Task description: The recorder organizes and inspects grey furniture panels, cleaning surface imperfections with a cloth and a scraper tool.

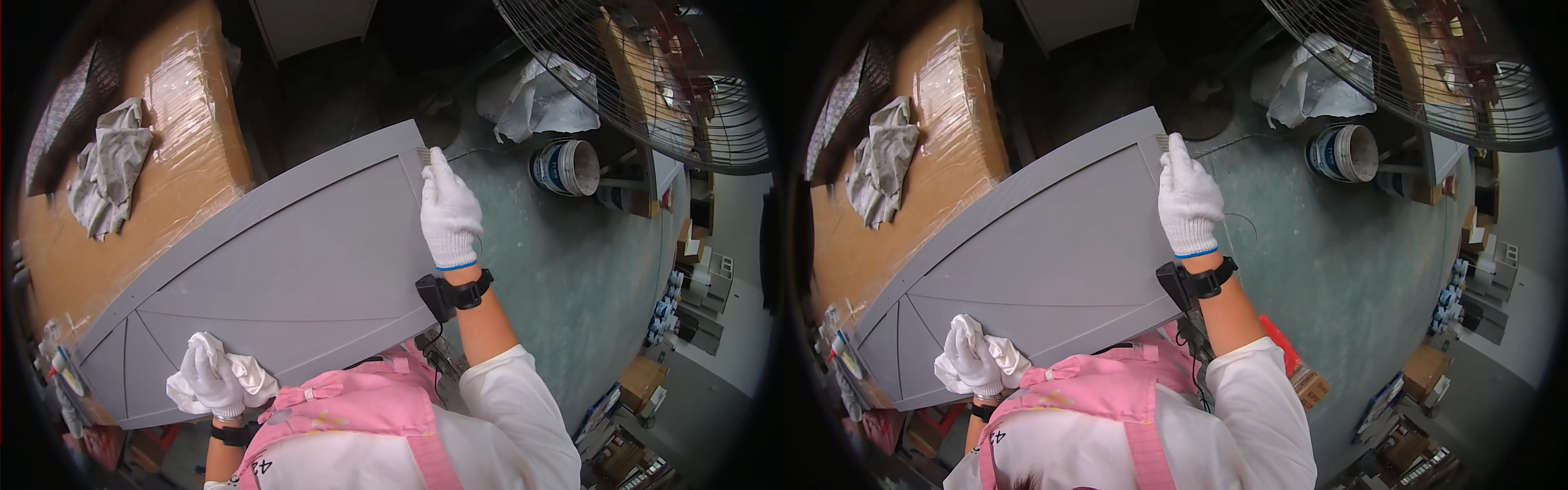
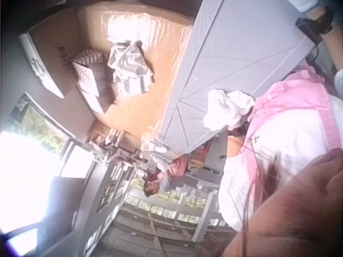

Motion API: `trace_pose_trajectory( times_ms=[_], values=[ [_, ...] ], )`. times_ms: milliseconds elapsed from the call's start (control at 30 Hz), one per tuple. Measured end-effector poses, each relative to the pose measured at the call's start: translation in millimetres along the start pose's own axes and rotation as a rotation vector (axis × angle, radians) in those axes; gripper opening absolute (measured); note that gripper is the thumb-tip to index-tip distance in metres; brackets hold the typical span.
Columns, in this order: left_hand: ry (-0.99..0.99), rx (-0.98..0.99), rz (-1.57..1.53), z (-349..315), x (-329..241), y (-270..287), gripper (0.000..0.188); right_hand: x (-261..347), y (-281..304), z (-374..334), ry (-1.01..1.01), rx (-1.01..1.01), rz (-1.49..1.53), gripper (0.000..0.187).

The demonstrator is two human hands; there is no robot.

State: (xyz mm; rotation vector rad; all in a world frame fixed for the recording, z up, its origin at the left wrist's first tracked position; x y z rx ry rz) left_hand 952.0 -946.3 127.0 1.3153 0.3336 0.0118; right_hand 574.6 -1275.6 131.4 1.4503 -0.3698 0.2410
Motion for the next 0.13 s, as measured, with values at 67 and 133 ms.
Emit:
trace_pose_trajectory(
  times_ms=[67, 133],
  values=[
    [-0.006, -0.005, -0.009, -0.2, 0.8, -0.3, 0.053, -2.6, -1.1, 0.1, -0.007, -0.005, -0.017, 0.046],
    [-0.008, 0.002, -0.016, 0.8, -0.8, 0.0, 0.054, -4.9, -3.5, -0.3, -0.066, -0.025, -0.023, 0.048]
  ],
)
Point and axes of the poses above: each hand's wrist, its own z-axis towards the middle knuckle, its own y-axis out of the back of the hand, x = y × z, the point moved 6 cm from there along z, towards the middle knuckle, and after that the axes turned 8 degrees about -y, right-handed, at the moved point
